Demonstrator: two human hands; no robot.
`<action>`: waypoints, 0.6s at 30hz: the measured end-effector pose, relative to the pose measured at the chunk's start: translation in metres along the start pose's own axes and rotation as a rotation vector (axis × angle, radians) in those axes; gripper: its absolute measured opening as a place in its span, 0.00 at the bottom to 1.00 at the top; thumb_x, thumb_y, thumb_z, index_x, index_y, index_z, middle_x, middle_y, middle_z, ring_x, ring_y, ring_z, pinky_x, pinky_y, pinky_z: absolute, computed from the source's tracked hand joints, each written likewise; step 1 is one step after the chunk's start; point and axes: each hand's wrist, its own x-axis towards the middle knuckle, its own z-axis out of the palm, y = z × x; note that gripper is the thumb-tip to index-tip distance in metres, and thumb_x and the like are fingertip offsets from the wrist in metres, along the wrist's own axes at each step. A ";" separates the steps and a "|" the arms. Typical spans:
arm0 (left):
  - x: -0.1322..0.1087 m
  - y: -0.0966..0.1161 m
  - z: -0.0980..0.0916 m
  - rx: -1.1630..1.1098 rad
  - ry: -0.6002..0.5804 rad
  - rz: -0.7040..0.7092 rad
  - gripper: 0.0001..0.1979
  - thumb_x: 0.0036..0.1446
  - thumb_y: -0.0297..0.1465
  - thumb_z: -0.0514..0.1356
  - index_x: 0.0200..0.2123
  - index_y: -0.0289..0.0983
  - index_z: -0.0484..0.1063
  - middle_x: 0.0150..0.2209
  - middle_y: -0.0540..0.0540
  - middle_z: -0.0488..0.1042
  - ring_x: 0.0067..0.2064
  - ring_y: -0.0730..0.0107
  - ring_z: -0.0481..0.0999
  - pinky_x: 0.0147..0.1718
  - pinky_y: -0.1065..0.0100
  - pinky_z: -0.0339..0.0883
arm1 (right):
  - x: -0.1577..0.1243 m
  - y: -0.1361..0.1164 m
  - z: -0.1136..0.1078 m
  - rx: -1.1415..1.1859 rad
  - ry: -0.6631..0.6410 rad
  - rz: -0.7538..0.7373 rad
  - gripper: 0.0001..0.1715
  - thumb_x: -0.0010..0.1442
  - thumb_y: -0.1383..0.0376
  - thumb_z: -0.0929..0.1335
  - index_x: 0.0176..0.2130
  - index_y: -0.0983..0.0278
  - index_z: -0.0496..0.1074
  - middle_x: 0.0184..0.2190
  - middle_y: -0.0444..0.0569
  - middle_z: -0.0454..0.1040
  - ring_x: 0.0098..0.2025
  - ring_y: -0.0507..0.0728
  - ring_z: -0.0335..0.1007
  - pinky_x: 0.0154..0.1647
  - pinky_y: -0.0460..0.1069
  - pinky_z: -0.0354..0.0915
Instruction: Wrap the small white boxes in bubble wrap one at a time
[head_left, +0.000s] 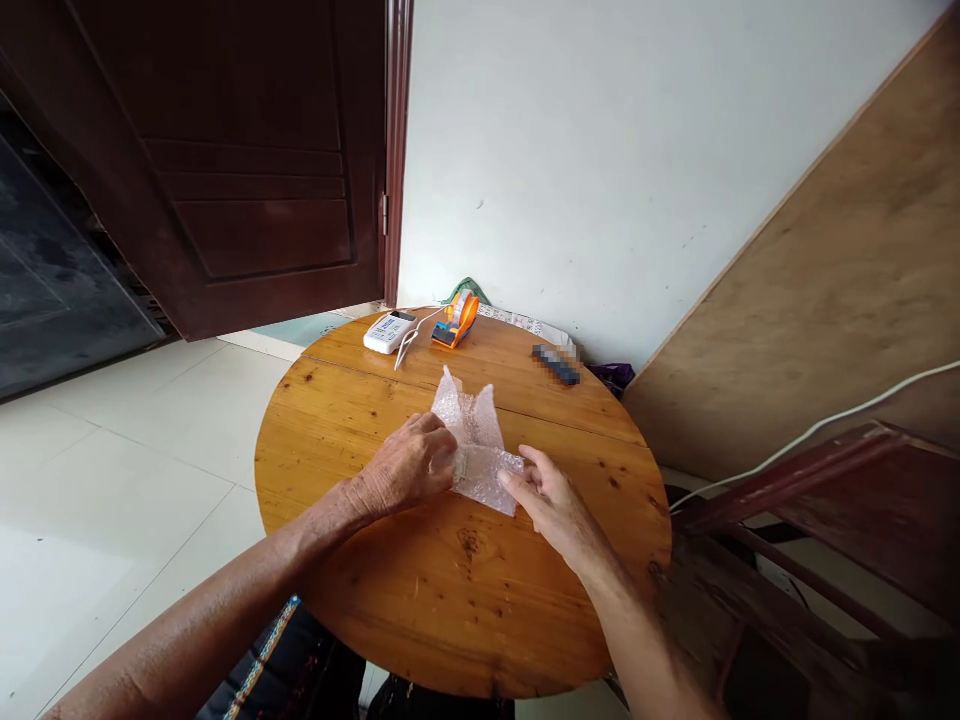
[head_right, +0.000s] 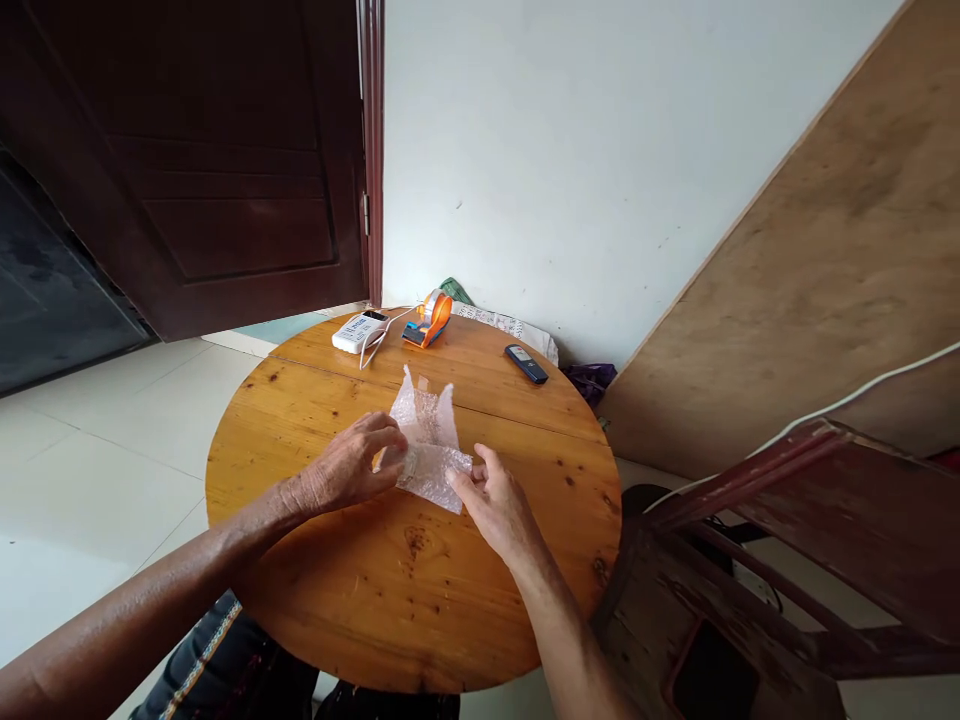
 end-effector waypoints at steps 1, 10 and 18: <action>0.000 -0.002 0.001 -0.011 -0.002 0.011 0.09 0.53 0.25 0.59 0.37 0.36 0.76 0.41 0.41 0.74 0.43 0.62 0.73 0.44 0.65 0.68 | 0.002 -0.001 0.004 0.000 0.008 0.006 0.40 0.58 0.48 0.66 0.62 0.67 0.60 0.36 0.51 0.76 0.35 0.59 0.74 0.34 0.52 0.69; -0.001 -0.007 0.001 -0.012 -0.021 0.087 0.09 0.53 0.26 0.59 0.39 0.37 0.74 0.40 0.43 0.74 0.42 0.62 0.72 0.44 0.64 0.68 | 0.020 -0.015 0.033 0.035 0.114 0.034 0.40 0.51 0.57 0.70 0.61 0.66 0.63 0.38 0.51 0.78 0.37 0.59 0.74 0.39 0.52 0.68; 0.001 -0.011 0.001 -0.038 -0.041 0.105 0.10 0.53 0.28 0.59 0.39 0.37 0.74 0.40 0.43 0.73 0.43 0.60 0.72 0.44 0.61 0.69 | 0.010 -0.014 0.017 0.167 0.115 0.019 0.30 0.53 0.50 0.69 0.50 0.63 0.70 0.33 0.47 0.75 0.33 0.56 0.71 0.33 0.50 0.66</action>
